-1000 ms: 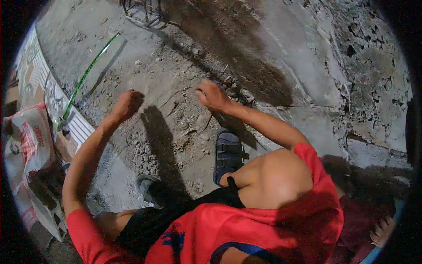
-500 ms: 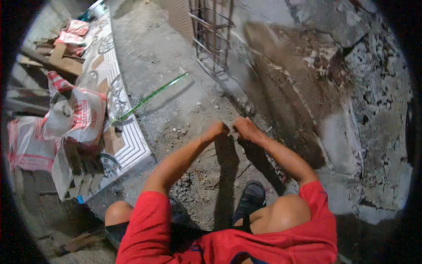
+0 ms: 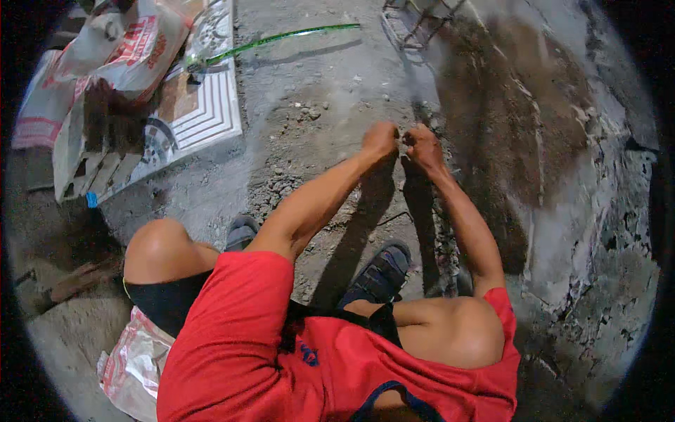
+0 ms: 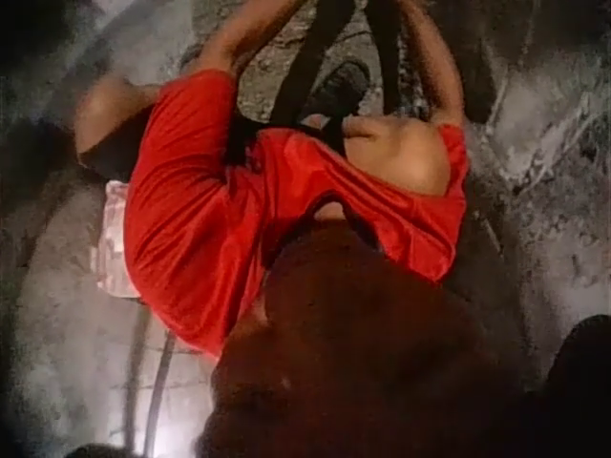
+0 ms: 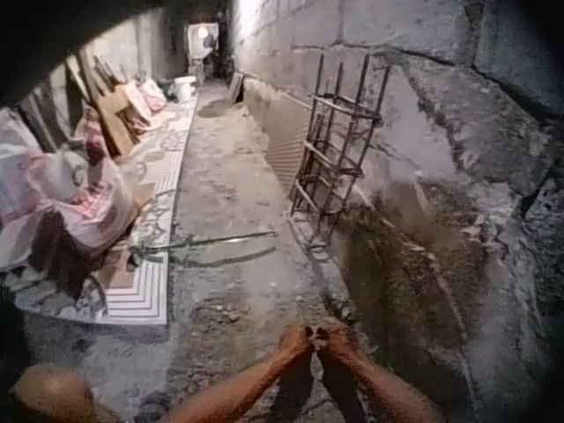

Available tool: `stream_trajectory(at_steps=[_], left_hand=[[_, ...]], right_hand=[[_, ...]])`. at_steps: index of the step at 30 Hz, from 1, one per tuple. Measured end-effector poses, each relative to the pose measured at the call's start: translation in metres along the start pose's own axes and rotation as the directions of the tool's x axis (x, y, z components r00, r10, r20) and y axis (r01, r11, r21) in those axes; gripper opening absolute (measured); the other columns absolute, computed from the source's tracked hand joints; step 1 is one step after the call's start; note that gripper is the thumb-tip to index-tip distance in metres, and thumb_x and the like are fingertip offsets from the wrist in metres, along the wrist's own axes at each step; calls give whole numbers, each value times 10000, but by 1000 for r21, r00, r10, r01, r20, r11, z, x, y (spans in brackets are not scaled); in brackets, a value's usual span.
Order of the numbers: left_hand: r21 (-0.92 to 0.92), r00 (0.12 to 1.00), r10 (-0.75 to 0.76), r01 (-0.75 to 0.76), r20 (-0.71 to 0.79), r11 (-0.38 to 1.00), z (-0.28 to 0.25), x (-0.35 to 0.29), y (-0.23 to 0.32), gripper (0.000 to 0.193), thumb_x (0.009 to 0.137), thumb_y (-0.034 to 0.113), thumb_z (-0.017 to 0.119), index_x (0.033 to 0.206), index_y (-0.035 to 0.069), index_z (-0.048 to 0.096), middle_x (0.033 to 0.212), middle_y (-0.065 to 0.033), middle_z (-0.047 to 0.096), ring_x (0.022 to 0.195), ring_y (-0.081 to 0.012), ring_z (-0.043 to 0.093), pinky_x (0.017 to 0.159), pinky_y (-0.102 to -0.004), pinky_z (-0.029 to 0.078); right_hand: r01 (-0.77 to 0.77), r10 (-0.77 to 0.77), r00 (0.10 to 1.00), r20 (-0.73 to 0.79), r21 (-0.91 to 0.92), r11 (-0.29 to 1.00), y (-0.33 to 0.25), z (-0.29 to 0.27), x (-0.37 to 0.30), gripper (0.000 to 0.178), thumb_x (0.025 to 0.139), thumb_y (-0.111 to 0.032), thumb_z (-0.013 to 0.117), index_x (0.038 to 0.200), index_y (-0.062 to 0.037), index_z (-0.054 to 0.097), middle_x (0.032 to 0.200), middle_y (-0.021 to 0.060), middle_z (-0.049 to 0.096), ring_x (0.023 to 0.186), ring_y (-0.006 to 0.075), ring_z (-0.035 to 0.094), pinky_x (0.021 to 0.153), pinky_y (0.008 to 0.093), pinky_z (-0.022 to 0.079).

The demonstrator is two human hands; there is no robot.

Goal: Measuring dimensions of a construction floor and assembling/adjusting rebar structures.

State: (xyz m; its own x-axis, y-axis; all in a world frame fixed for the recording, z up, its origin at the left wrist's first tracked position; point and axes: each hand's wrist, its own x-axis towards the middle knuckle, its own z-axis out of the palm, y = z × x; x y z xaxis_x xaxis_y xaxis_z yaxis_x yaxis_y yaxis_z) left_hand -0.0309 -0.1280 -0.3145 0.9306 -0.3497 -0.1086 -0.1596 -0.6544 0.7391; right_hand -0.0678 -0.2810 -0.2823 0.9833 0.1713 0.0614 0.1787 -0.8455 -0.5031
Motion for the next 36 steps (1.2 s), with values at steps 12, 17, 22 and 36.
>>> stream_trajectory(at_steps=[12, 17, 22, 36], left_hand=[[-348, 829, -79, 316, 553, 883, -19, 31, -30, 238, 746, 269, 628, 711, 35, 661, 635, -73, 622, 552, -150, 572, 508, -295, 444], [-486, 861, 7, 281, 509, 828, -15, 32, -22, 211, 751, 216, 613, 773, 6, 630, 677, -55, 610, 542, -135, 547, 487, -280, 433], [-471, 844, 57, 241, 534, 848, -27, 24, -15, 203, 763, 214, 617, 697, 22, 626, 625, -34, 589, 532, -112, 520, 474, -271, 385], [-502, 858, 34, 267, 513, 823, -29, 16, 0, 197, 806, 196, 613, 719, 24, 648, 645, -15, 585, 560, -105, 496, 503, -258, 372]], right_hand=[[11, -12, 994, -104, -9, 1000, -16, -1, -18, 109, 683, -32, 563, 789, -34, 588, 759, 167, 508, 739, 356, 531, 627, 419, 427], [38, -25, 985, -170, 75, 996, -8, 0, -23, 111, 693, -40, 579, 802, -17, 578, 759, 174, 518, 748, 369, 530, 643, 424, 426], [-73, 79, 990, -119, 52, 996, -10, 3, -29, 136, 728, -99, 620, 835, -24, 583, 776, 165, 538, 764, 362, 545, 663, 422, 440], [-22, 34, 957, -288, 43, 999, 20, 33, -27, 166, 724, -181, 596, 788, -28, 589, 765, 172, 545, 748, 355, 559, 637, 427, 446]])
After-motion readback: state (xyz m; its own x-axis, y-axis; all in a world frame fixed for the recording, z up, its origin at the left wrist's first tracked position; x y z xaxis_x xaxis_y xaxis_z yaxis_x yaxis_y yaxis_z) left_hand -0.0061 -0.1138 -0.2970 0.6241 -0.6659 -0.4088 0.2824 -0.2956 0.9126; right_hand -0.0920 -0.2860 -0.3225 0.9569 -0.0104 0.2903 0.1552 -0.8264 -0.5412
